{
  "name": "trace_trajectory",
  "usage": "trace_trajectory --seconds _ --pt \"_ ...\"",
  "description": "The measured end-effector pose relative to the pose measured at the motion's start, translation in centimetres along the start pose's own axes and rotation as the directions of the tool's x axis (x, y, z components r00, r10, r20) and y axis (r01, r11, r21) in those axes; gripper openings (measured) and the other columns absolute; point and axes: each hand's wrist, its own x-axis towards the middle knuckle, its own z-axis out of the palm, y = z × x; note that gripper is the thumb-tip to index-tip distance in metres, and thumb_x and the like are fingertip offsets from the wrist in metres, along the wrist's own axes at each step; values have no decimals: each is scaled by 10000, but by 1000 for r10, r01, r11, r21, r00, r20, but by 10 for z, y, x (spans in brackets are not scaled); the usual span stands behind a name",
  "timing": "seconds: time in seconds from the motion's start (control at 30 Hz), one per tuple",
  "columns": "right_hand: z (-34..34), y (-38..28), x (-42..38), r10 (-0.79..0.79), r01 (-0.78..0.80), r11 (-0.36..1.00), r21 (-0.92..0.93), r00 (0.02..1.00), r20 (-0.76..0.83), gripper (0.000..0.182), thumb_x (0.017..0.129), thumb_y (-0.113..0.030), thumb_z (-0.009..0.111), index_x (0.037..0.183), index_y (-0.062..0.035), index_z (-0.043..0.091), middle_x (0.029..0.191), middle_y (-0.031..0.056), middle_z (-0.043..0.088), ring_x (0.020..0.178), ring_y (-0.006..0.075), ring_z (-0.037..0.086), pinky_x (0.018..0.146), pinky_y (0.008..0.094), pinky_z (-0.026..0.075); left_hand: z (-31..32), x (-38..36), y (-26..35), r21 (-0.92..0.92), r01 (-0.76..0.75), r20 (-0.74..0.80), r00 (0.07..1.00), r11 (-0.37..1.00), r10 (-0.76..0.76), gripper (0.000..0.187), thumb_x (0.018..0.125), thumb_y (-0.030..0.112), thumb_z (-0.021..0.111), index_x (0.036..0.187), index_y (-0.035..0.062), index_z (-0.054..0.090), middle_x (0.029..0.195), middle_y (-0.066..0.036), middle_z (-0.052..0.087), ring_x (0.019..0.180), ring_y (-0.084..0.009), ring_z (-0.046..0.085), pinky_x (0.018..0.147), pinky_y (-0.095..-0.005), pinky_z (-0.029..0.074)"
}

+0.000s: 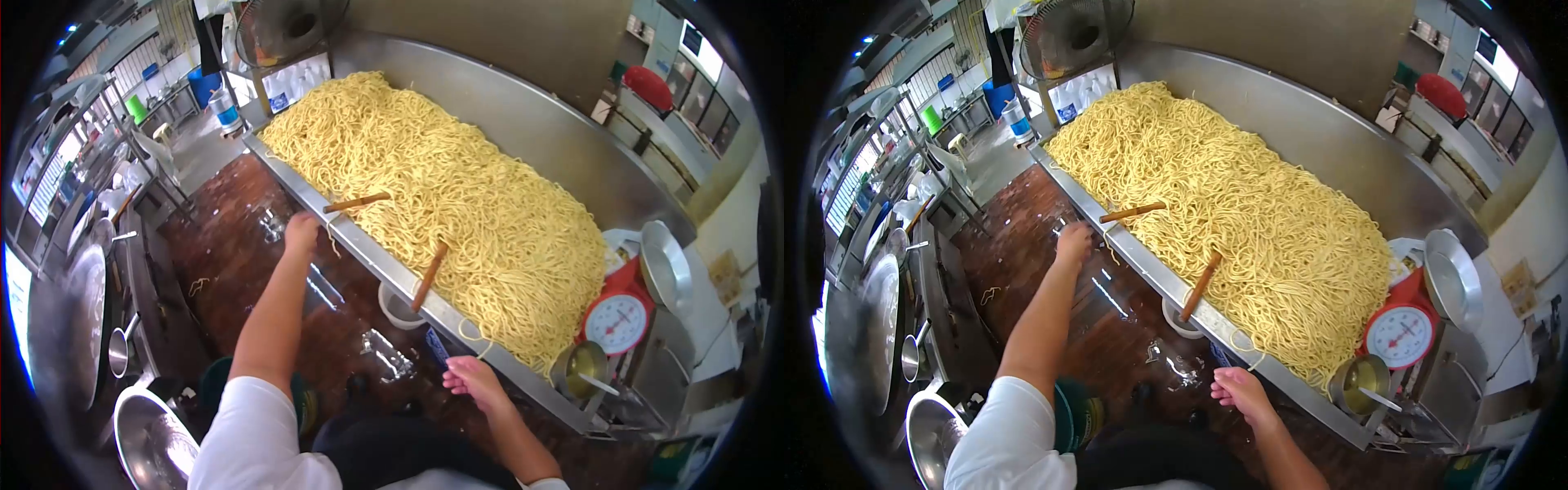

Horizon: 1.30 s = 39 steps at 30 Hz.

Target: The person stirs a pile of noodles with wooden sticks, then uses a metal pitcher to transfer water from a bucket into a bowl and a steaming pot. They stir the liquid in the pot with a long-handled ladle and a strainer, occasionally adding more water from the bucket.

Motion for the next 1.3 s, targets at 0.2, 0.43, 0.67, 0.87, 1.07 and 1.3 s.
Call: trace_trajectory --seconds 0.2,0.43,0.67,0.87,1.07,1.3 --pt "50 -46 53 82 -80 994 79 996 -24 339 932 -291 584 1166 -49 549 947 66 632 817 146 631 687 263 507 -13 77 -113 -218 325 135 944 920 -301 537 680 -21 615 1194 128 569 834 -30 538 787 -171 559 614 -350 447" --pt "89 -90 111 268 -250 958 138 954 -134 361 933 -303 583 1197 -64 524 1053 91 641 918 185 638 742 308 531 -46 166 -98 407 266 556 687 874 -468 257 865 182 558 1107 107 603 994 0 639 748 -157 616 631 -335 505" --pt "96 -88 156 260 -177 819 546 963 -77 385 959 -442 466 1134 -101 510 938 97 645 843 230 644 719 409 533 -6 233 101 607 -673 616 735 423 284 289 846 210 490 894 -22 654 895 -228 670 891 -340 650 804 -440 485" --pt "60 -105 129 189 -42 854 518 953 -236 394 965 -481 437 1078 -119 543 617 -7 500 495 129 498 437 291 394 40 177 125 566 -767 623 637 302 453 456 868 376 571 1185 49 602 1253 -201 567 1141 -324 558 935 -389 454" --pt "-27 -147 31 -73 -225 854 -470 842 -535 289 909 -340 571 932 -58 627 596 22 525 451 135 491 432 307 394 46 161 57 738 -552 674 598 387 -434 511 770 515 655 911 23 660 729 -105 648 594 -211 634 521 -351 502" --pt "-59 -252 -125 -375 -204 636 -744 761 -529 314 720 -71 678 1027 -7 656 829 127 670 741 201 645 695 307 492 8 130 163 717 -549 671 711 431 -212 487 894 472 551 1006 9 650 648 -70 605 593 -214 573 555 -386 452"
